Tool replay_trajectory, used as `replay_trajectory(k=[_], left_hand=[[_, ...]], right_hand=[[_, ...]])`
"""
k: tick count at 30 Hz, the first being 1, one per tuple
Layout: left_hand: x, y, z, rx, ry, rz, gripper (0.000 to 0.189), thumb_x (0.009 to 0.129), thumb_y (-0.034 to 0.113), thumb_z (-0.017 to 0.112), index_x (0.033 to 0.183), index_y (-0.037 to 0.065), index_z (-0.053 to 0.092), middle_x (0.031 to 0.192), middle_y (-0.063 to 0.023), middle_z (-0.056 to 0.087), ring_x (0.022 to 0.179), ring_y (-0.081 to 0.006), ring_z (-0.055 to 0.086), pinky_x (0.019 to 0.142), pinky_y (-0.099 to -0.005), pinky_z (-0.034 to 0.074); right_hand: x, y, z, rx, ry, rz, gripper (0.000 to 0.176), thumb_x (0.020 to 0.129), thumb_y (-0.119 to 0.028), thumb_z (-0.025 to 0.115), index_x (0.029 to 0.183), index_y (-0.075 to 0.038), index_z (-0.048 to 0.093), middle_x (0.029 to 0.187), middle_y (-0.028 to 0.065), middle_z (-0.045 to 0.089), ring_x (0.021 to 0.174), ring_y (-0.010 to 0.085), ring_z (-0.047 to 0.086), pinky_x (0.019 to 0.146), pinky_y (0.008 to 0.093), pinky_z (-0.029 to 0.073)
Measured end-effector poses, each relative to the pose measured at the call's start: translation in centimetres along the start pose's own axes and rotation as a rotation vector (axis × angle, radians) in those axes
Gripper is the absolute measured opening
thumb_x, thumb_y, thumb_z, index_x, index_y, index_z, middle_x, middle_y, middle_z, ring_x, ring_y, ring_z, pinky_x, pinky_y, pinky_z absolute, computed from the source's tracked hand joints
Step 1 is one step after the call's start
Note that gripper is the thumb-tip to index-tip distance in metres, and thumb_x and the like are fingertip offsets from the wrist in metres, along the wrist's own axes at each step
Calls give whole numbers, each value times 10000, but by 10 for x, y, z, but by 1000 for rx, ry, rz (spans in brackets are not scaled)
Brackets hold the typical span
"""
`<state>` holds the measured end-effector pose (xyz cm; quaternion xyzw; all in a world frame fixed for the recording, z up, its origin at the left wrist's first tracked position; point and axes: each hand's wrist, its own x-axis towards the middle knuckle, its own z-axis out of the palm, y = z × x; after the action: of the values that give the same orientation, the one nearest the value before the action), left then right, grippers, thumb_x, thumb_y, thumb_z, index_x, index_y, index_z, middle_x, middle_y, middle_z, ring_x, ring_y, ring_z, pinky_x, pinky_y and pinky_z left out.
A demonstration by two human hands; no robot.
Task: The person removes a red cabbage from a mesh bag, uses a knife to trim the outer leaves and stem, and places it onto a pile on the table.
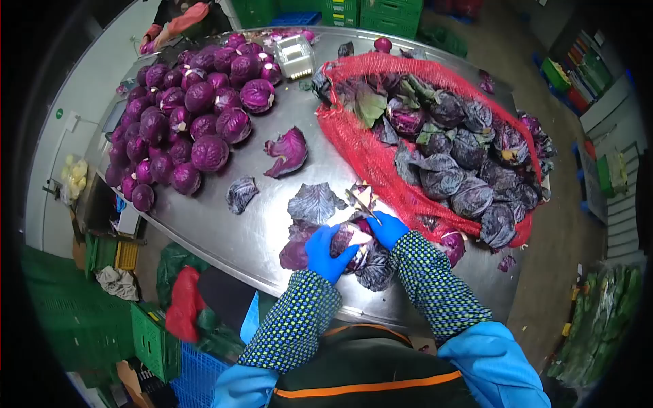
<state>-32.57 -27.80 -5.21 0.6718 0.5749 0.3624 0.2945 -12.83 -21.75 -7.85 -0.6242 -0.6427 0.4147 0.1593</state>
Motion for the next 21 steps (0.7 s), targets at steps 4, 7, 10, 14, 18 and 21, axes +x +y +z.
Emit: replay_trajectory(k=[4, 7, 10, 14, 18, 21], left_hand=[[-38, 9, -13, 80, -12, 45, 697, 573, 283, 829, 1163, 87, 516, 1133, -180, 498, 1088, -357, 458, 921, -440, 384], [-44, 48, -43, 368, -111, 289, 827, 529, 324, 822, 1251, 122, 475, 1184, -161, 464, 1093, -388, 441, 957, -474, 350], [-32, 44, -37, 497, -725, 196, 771, 617, 364, 769, 1294, 163, 461, 1331, -200, 388, 1155, -423, 413, 947, -501, 367], [-46, -2, -18, 186, -278, -257, 978, 607, 459, 792, 1318, -40, 343, 1231, -266, 430, 1124, -405, 447, 952, -470, 373], [-63, 1, -17, 105, -205, -219, 971, 562, 453, 823, 1282, -13, 367, 1176, -234, 426, 1111, -378, 420, 959, -474, 348], [-64, -7, -20, 85, -214, -172, 936, 577, 420, 826, 1272, -15, 373, 1162, -213, 435, 1113, -359, 409, 949, -464, 344]], right_hand=[[2, 2, 7, 80, 89, 93, 381, 864, -358, 536, 1032, -25, 614, 952, 224, 622, 898, 349, 607, 779, 395, 473], [-25, -48, -24, 12, 111, 1, 301, 830, -298, 597, 970, -33, 622, 819, 185, 631, 724, 215, 610, 649, 339, 464], [3, -76, -79, 182, 514, -252, 367, 887, -251, 569, 1156, -4, 534, 925, 145, 607, 839, 218, 581, 775, 328, 461], [-22, -51, -78, 312, 455, -215, 474, 902, -235, 542, 1303, -14, 420, 1172, 203, 546, 1089, 293, 530, 940, 349, 400], [-123, -31, -4, 373, 7, -91, 456, 924, -172, 490, 1358, -82, 382, 1183, 201, 549, 1100, 267, 542, 917, 342, 419], [-129, -28, 22, 238, -108, -84, 451, 941, -227, 456, 1371, -123, 370, 1169, 190, 564, 1068, 272, 566, 888, 344, 441]])
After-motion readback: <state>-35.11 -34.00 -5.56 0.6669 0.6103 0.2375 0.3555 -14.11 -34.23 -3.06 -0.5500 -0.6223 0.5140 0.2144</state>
